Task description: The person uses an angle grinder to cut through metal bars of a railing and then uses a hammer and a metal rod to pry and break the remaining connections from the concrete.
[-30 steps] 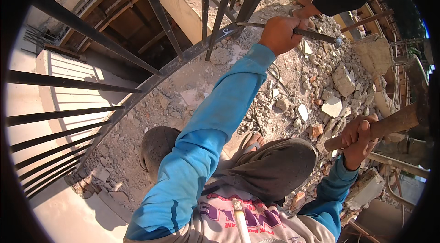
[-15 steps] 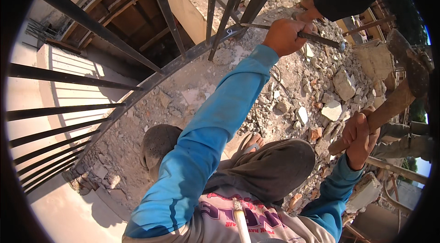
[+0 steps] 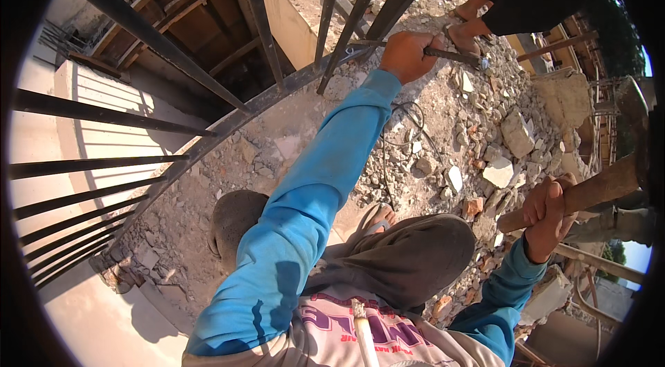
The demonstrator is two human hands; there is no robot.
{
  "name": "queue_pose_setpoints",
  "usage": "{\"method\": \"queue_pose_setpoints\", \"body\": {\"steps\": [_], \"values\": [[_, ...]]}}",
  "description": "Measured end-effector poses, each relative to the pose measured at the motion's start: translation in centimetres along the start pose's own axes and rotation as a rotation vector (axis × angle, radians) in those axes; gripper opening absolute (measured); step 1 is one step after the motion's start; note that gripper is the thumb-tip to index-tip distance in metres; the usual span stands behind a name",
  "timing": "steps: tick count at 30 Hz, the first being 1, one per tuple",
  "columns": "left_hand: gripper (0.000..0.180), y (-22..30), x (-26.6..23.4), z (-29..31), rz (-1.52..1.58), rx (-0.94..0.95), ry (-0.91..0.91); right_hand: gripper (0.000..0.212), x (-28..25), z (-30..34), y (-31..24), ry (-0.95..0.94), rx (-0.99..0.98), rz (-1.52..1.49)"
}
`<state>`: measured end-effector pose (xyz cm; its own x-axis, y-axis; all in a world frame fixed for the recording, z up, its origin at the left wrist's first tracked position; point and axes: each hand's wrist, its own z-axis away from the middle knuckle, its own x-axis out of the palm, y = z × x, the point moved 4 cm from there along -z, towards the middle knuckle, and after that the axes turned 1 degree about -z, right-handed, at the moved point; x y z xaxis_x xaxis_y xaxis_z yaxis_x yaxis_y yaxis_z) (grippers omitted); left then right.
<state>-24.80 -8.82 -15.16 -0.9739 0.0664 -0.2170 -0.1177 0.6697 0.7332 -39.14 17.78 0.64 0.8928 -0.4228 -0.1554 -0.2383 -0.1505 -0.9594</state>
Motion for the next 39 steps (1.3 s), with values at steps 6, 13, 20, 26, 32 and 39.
{"method": "queue_pose_setpoints", "body": {"steps": [6, 13, 20, 26, 32, 39], "values": [[0.013, 4.9, 1.4, 0.0, 0.126, 0.172, 0.061, 0.034, -0.5, -1.2, -1.9, -0.060, -0.186, -0.024], [0.017, 4.3, 1.7, -0.1, 0.143, 0.141, 0.082, 0.056, 1.8, 0.7, 5.6, -0.093, 0.230, 0.009], [0.029, 4.0, 0.9, -1.2, 0.151, 0.045, 0.072, 0.051, 3.0, 0.6, 7.0, -0.142, 0.248, -0.060], [0.027, 4.6, 1.3, -1.4, 0.217, 0.037, 0.050, 0.028, 2.9, -0.2, 4.5, -0.013, 0.083, 0.098], [0.029, 4.0, 0.4, -1.4, 0.179, 0.005, 0.071, 0.025, 2.8, 0.1, 4.5, 0.002, 0.356, 0.004], [0.032, 4.5, 0.3, -1.8, 0.152, 0.016, 0.093, 0.036, 1.1, -0.8, 2.6, -0.374, 0.179, -0.253]]}}
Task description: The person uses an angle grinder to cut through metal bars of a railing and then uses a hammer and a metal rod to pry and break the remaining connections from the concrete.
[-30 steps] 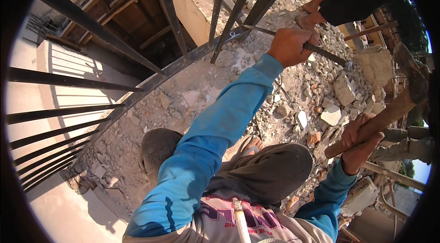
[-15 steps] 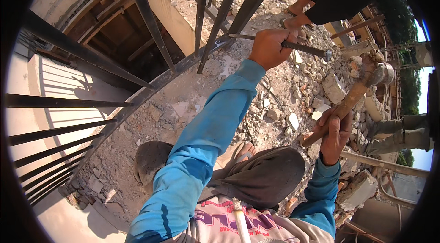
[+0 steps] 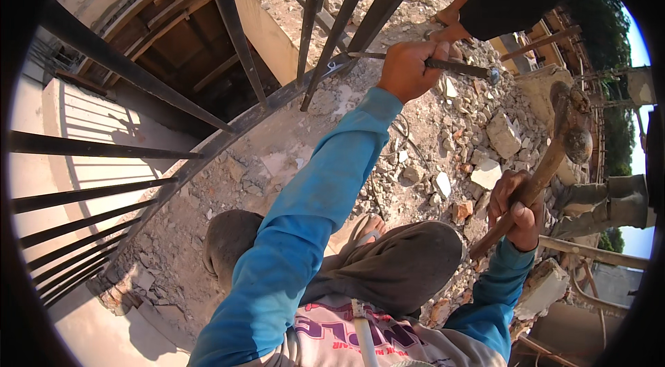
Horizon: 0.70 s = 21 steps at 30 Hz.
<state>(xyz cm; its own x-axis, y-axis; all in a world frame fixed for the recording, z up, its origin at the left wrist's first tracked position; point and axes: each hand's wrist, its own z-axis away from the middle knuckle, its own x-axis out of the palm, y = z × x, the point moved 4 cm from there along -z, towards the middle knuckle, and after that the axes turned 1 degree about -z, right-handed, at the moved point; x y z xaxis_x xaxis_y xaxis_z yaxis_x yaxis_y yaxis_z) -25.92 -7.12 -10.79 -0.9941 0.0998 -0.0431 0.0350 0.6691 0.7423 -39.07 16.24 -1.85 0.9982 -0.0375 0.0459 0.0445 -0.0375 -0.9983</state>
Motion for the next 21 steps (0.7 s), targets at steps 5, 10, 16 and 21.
{"method": "queue_pose_setpoints", "body": {"steps": [5, 10, 16, 21], "values": [[0.033, -0.1, 0.0, 0.2, 0.033, 0.032, 0.056, 0.036, 0.9, -0.1, -0.1, 0.214, 0.018, 0.393], [0.025, -0.8, -0.7, -0.6, 0.100, -0.006, 0.087, 0.041, 2.5, -0.3, -2.5, 0.299, -0.348, 0.339], [0.026, -1.1, -0.7, -1.1, 0.107, 0.001, 0.081, 0.042, 3.2, -2.6, -2.9, 0.257, -0.145, 0.411], [0.025, -0.8, -0.6, -1.1, 0.087, 0.022, 0.094, 0.041, 3.0, -2.2, -6.9, 0.233, -0.242, 0.332]]}}
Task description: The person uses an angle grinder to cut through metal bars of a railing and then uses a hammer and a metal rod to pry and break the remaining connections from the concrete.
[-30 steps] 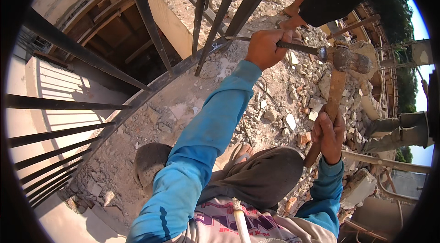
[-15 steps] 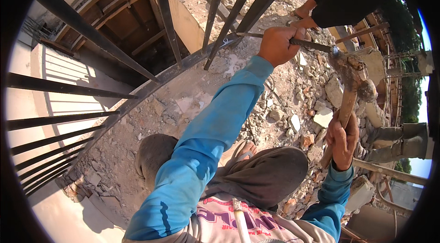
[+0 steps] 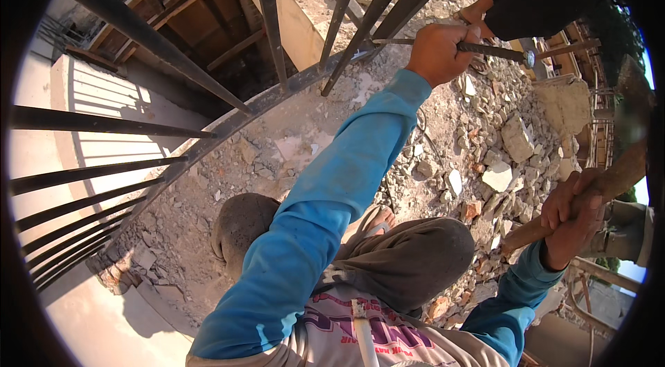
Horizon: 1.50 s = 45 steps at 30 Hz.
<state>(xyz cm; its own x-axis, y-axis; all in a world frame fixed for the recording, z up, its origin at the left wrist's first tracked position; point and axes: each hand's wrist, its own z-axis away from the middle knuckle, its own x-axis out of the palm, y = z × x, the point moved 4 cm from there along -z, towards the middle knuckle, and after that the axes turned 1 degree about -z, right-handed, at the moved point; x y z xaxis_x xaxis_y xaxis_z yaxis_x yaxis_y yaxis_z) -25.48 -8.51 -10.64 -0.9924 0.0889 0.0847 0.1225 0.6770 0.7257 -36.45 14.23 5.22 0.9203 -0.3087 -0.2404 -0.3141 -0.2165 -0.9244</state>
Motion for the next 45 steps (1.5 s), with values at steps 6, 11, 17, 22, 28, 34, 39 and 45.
{"method": "queue_pose_setpoints", "body": {"steps": [6, 11, 17, 22, 28, 34, 39, 45], "values": [[0.035, 0.0, 0.5, -0.2, -0.048, -0.011, -0.005, 0.036, -0.9, -0.8, -0.3, 0.054, -0.230, -0.122], [0.035, -0.4, 0.2, -0.2, -0.051, 0.004, 0.000, 0.033, 0.1, 0.3, 2.7, 0.023, 0.227, 0.123], [0.034, -0.4, 0.1, 0.3, -0.033, 0.009, 0.015, 0.036, -2.4, -0.5, -2.8, 0.066, -0.198, -0.208], [0.034, -0.9, 0.5, 0.2, 0.016, 0.021, 0.042, 0.034, 1.1, -0.3, 0.3, -0.045, -0.025, -0.011], [0.036, -1.0, -1.3, 0.5, -0.060, 0.004, 0.016, 0.034, 1.3, 0.0, 1.7, -0.093, 0.056, 0.068], [0.035, -0.3, 0.1, -0.2, 0.068, 0.009, 0.072, 0.035, 1.6, -1.7, -1.7, -0.023, -0.306, -0.177], [0.034, -0.7, -1.2, 0.7, -0.058, -0.064, -0.022, 0.028, 1.5, -0.1, 4.8, -0.086, 0.252, 0.157], [0.035, -0.5, -0.3, 0.1, -0.015, 0.026, 0.056, 0.033, -1.1, -0.6, -3.8, 0.009, -0.287, -0.198]]}}
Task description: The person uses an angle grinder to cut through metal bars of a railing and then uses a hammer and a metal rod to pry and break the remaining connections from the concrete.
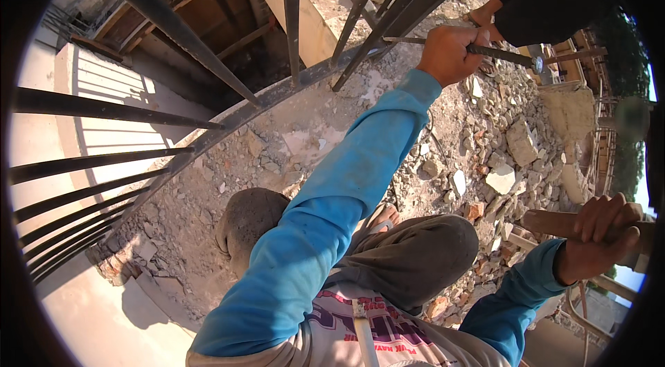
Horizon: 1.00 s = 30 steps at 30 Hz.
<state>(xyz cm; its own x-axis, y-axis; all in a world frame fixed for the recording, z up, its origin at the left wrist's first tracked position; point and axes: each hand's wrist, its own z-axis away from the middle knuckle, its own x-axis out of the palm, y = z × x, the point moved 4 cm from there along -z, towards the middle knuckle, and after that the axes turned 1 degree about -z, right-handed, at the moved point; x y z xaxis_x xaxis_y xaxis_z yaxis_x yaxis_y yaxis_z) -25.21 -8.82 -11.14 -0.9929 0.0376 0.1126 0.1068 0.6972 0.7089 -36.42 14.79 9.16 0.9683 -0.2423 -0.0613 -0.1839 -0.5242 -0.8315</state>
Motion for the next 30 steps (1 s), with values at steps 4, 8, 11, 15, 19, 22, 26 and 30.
{"method": "queue_pose_setpoints", "body": {"steps": [4, 8, 11, 15, 19, 22, 26, 30], "values": [[0.035, -0.2, 0.7, -0.3, 0.063, -0.018, 0.033, 0.033, 1.3, 1.3, 3.1, 0.029, 0.037, 0.177], [0.033, -0.6, -0.6, 0.5, 0.006, 0.001, 0.029, 0.028, 1.4, 3.9, 8.5, -0.166, 0.600, 0.389], [0.031, -0.4, -0.4, 0.2, 0.001, 0.006, 0.002, 0.032, 1.4, 3.8, 5.9, 0.000, 0.407, 0.302], [0.030, 0.1, 0.0, 0.1, 0.058, -0.010, 0.019, 0.041, 0.4, 1.2, 1.6, 0.036, -0.041, 0.016], [0.013, -0.5, -1.3, 0.2, 0.025, -0.035, -0.030, 0.035, 3.1, 3.3, 7.6, 0.048, 0.235, 0.392], [0.020, -0.1, -1.5, -0.2, 0.045, -0.012, -0.002, 0.028, 1.3, 5.2, 9.5, -0.011, 0.698, 0.378], [0.029, -0.7, -1.0, 0.8, -0.023, -0.064, -0.046, 0.033, 0.7, 4.5, 6.4, 0.163, 0.373, 0.058], [0.028, 0.4, 0.2, 1.0, 0.040, -0.044, -0.074, 0.040, -0.5, 3.7, 4.1, 0.133, -0.029, -0.057]]}}
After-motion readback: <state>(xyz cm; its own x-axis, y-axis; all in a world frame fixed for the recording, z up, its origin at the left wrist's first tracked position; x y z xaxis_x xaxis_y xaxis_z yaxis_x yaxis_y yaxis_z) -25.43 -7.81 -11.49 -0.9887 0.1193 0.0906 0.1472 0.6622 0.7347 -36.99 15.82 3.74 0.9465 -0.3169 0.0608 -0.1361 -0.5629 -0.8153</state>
